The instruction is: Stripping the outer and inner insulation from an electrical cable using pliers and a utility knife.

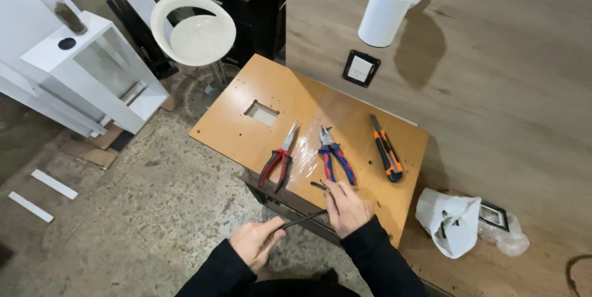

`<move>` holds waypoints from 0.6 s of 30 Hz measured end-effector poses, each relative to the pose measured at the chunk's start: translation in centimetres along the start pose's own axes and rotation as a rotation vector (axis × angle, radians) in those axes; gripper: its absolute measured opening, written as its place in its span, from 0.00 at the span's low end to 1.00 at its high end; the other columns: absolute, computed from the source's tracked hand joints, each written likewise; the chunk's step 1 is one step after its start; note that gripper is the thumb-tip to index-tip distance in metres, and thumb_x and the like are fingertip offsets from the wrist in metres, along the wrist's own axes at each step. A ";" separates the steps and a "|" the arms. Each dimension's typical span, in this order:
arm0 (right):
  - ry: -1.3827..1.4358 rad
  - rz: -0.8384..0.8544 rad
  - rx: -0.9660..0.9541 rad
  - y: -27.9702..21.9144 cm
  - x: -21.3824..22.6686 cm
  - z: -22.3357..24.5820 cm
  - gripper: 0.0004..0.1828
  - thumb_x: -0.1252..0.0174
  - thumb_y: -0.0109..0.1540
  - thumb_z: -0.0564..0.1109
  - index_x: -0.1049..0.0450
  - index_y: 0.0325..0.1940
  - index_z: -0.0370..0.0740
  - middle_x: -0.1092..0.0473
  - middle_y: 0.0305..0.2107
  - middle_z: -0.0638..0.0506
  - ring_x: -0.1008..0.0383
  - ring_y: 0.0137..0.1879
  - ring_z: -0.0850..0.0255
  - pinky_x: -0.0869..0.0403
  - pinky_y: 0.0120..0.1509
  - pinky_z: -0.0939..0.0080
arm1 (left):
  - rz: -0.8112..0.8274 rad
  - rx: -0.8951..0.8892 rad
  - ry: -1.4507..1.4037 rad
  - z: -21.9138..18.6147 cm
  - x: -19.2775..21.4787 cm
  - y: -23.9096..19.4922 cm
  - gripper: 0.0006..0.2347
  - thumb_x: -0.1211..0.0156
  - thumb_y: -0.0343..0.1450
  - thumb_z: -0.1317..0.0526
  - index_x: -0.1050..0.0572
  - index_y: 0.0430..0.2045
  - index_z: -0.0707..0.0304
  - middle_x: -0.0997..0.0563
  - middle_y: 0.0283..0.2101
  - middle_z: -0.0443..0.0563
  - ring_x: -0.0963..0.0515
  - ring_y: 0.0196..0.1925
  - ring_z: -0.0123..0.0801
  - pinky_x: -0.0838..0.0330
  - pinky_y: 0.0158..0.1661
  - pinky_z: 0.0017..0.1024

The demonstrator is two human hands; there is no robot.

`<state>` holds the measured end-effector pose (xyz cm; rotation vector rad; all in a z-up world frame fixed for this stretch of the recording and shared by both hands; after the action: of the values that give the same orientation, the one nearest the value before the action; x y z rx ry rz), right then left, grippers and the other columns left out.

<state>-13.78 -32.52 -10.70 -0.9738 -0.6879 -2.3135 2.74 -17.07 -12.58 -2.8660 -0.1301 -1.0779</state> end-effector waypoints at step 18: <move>-0.353 -0.314 -0.400 -13.5 2.2 -15.3 0.06 0.47 0.58 0.44 0.25 0.36 0.45 0.26 0.21 0.49 0.23 0.25 0.55 0.23 0.36 0.54 | 0.310 -0.230 -0.998 -1.2 4.0 5.9 0.17 0.58 0.81 0.61 0.29 0.61 0.71 0.32 0.23 0.42 0.36 0.24 0.20 0.40 0.28 0.21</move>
<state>-31.16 -32.91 -21.65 -1.5816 -0.5511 -2.6435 5.59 -22.89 -9.29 -3.1590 0.3919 0.4612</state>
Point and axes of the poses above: each hand's wrist, its own y-axis towards the middle knuckle, its own x-axis out of the back of the hand, z = x × y, the point moved 6 cm from there along y, towards the middle knuckle
